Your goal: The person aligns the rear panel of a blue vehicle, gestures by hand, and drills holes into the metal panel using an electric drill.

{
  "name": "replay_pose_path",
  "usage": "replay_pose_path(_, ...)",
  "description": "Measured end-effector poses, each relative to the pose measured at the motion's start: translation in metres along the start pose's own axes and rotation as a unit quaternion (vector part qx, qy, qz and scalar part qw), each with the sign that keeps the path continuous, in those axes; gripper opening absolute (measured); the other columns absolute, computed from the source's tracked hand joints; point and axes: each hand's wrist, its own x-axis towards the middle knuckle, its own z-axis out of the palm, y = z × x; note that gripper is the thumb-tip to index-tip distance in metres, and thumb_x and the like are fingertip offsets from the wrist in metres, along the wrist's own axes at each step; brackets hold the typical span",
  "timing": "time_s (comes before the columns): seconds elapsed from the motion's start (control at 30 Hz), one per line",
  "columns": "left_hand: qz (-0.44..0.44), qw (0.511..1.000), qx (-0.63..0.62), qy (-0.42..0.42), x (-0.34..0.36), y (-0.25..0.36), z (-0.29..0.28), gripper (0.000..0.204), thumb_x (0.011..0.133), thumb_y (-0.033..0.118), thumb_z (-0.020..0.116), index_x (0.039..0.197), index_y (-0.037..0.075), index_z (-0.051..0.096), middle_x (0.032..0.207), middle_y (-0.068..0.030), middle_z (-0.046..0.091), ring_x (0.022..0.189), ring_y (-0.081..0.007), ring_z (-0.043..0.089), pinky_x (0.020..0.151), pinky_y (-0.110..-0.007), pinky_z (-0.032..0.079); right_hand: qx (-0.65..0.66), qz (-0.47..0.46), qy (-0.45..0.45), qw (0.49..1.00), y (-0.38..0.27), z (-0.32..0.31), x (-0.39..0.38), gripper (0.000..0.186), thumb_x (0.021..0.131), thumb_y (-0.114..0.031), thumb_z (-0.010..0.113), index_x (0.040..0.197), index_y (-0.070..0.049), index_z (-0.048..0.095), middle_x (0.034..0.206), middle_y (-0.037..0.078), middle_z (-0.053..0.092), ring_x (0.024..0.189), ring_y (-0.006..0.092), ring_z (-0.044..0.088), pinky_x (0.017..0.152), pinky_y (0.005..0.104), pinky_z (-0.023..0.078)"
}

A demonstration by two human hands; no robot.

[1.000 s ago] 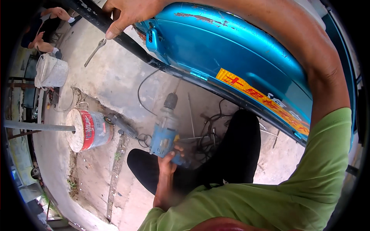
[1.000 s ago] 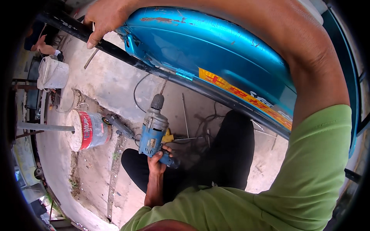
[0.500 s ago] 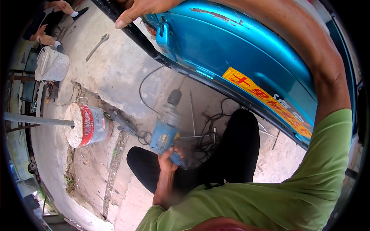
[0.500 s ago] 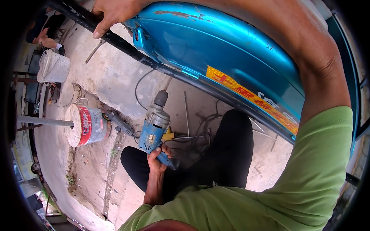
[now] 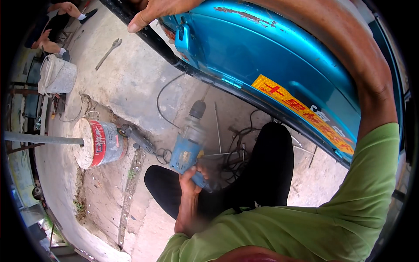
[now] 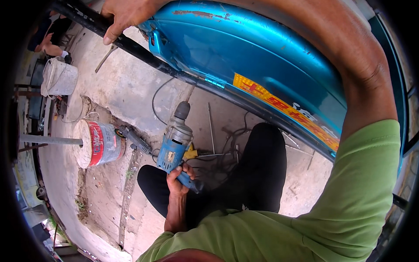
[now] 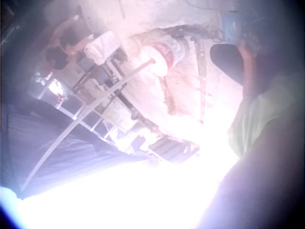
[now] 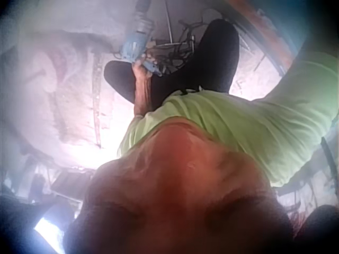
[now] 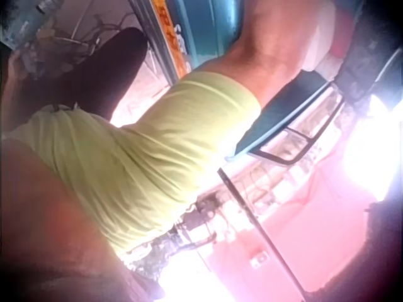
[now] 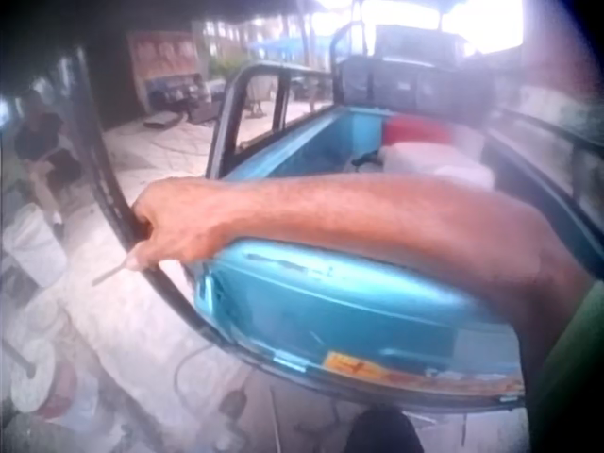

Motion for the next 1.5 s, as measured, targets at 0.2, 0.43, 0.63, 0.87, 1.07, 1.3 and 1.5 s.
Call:
replay_pose_path(0.2, -0.023, 0.999, -0.032, -0.002, -0.002, -0.001, 0.002, 0.038, 0.088, 0.021, 0.066, 0.116, -0.002, 0.056, 0.087, -0.0083, 0.060, 0.076, -0.0240, 0.061, 0.062, -0.038, 0.055, 0.000, 0.005, -0.009, 1.000, -0.003, 0.000, 0.000, 0.048, 0.090, -0.040, 0.072, 0.111, 0.004, 0.075, 0.105, 0.026, 0.074, 0.099, 0.0384, 0.071, 0.088, 0.0459, 0.053)
replay_pose_path(0.43, -0.042, 0.996, -0.082, -0.020, -0.007, 0.002, -0.001, 0.039, 0.087, 0.017, 0.067, 0.119, -0.002, 0.057, 0.088, -0.0104, 0.060, 0.077, -0.0262, 0.062, 0.062, -0.040, 0.055, -0.003, 0.042, -0.022, 0.999, -0.014, -0.005, -0.005, 0.053, 0.093, -0.043, 0.071, 0.116, 0.004, 0.074, 0.113, 0.024, 0.074, 0.104, 0.0360, 0.070, 0.091, 0.0442, 0.053)
replay_pose_path(0.63, -0.093, 0.957, -0.262, -0.080, -0.018, 0.004, -0.003, 0.044, 0.090, 0.021, 0.066, 0.128, 0.002, 0.054, 0.097, -0.0067, 0.057, 0.087, -0.0215, 0.055, 0.066, -0.035, 0.052, 0.003, 0.039, -0.034, 0.999, -0.016, -0.002, -0.004, 0.056, 0.095, -0.044, 0.070, 0.125, 0.003, 0.071, 0.122, 0.022, 0.073, 0.111, 0.0351, 0.069, 0.096, 0.0425, 0.052)
replay_pose_path(0.87, -0.127, 0.939, -0.307, -0.085, -0.030, 0.025, 0.009, 0.072, 0.096, 0.019, 0.062, 0.154, -0.008, 0.030, 0.101, -0.0041, 0.056, 0.091, -0.0159, 0.055, 0.071, -0.034, 0.054, -0.013, 0.088, -0.013, 0.996, -0.021, 0.005, -0.001, 0.057, 0.096, -0.042, 0.069, 0.131, 0.004, 0.068, 0.127, 0.022, 0.071, 0.116, 0.0345, 0.068, 0.100, 0.0414, 0.052)
replay_pose_path(1.07, -0.225, 0.762, -0.584, -0.168, -0.038, 0.041, 0.034, 0.086, 0.097, 0.034, 0.068, 0.154, -0.012, 0.023, 0.106, -0.0074, 0.063, 0.082, -0.0165, 0.063, 0.067, -0.029, 0.054, -0.010, 0.077, -0.009, 0.997, -0.012, 0.007, 0.004, 0.055, 0.097, -0.040, 0.069, 0.131, 0.003, 0.068, 0.127, 0.022, 0.072, 0.116, 0.0344, 0.068, 0.100, 0.0419, 0.052)
replay_pose_path(1.3, -0.124, 0.972, -0.193, -0.048, -0.044, 0.030, 0.019, 0.055, 0.090, 0.027, 0.067, 0.136, 0.000, 0.054, 0.108, -0.0194, 0.069, 0.088, -0.0307, 0.069, 0.074, -0.041, 0.059, 0.015, 0.039, -0.016, 0.999, -0.001, 0.004, 0.005, 0.050, 0.094, -0.038, 0.072, 0.122, 0.004, 0.072, 0.118, 0.022, 0.075, 0.110, 0.0325, 0.071, 0.096, 0.0404, 0.053)
replay_pose_path(1.5, -0.075, 0.990, -0.115, -0.002, -0.039, 0.020, 0.023, 0.056, 0.089, 0.014, 0.066, 0.141, -0.002, 0.050, 0.125, -0.0176, 0.065, 0.112, -0.0358, 0.066, 0.085, -0.049, 0.060, 0.016, 0.037, -0.017, 0.999, -0.009, 0.004, 0.003, 0.049, 0.094, -0.037, 0.073, 0.121, 0.004, 0.072, 0.117, 0.022, 0.075, 0.110, 0.0326, 0.071, 0.095, 0.0405, 0.053)
